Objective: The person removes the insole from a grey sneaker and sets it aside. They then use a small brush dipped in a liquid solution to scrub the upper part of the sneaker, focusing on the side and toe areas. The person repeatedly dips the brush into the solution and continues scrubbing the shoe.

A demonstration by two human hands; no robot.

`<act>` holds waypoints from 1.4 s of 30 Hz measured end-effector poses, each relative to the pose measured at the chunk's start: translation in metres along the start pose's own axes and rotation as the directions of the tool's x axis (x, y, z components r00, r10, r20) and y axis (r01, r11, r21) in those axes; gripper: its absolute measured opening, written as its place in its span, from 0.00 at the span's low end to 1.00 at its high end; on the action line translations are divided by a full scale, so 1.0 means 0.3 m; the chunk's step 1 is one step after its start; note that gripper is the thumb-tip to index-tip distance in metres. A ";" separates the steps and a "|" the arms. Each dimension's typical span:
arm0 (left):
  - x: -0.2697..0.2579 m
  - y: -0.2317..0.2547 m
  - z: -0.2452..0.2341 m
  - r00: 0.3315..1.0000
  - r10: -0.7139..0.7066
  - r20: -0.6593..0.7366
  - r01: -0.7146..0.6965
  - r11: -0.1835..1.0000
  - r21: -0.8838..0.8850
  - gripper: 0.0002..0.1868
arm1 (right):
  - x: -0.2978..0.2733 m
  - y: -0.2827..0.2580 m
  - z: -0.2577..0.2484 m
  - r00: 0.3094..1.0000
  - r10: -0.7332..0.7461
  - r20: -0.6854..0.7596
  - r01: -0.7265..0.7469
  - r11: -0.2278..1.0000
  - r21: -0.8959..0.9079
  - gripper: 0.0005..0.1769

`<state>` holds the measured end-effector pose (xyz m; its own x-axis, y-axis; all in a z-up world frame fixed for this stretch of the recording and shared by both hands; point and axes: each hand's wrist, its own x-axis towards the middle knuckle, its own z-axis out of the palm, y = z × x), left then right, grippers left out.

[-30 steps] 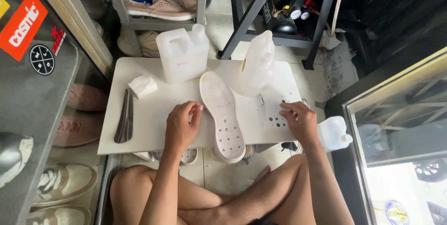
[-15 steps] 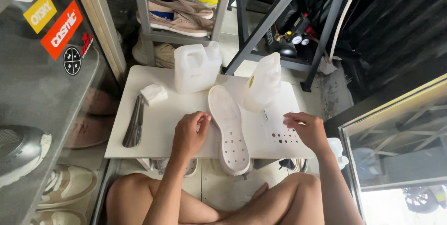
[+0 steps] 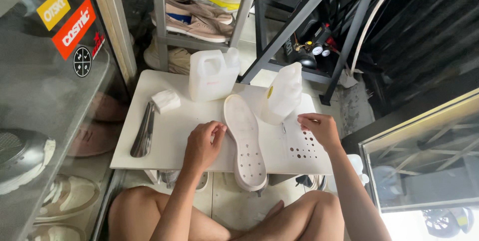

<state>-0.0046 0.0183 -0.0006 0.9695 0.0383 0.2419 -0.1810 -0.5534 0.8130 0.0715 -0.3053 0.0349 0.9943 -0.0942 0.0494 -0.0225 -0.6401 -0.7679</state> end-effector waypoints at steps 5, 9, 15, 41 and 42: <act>0.004 -0.010 0.004 1.000 0.016 -0.005 -0.016 1.000 -0.007 0.17 | -0.002 -0.028 0.024 1.000 0.005 -0.022 -0.007 0.997 -0.071 0.11; 0.008 -0.014 -0.002 0.999 -0.026 0.035 0.026 0.999 -0.018 0.17 | 0.056 0.034 0.023 0.996 -0.049 -0.076 0.041 0.994 -0.103 0.15; 0.011 -0.016 0.001 0.998 -0.029 0.050 0.030 0.999 -0.021 0.18 | -0.015 -0.149 -0.006 0.886 -0.373 -0.274 0.389 0.921 0.007 0.10; 0.006 -0.014 0.005 0.999 -0.037 0.032 0.039 0.998 -0.041 0.16 | 0.162 -0.314 -0.111 0.767 -0.616 0.180 0.600 0.788 0.140 0.02; 0.007 -0.017 0.004 0.999 -0.028 0.033 0.029 0.999 -0.045 0.16 | 0.163 -0.303 -0.105 0.772 -0.615 0.159 0.594 0.788 0.164 0.01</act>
<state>-0.0015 0.0201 -0.0049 0.9791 0.0263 0.2017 -0.1598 -0.5142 0.8427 0.1190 -0.2758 0.1272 0.7980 0.4423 0.4093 0.5899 -0.4348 -0.6804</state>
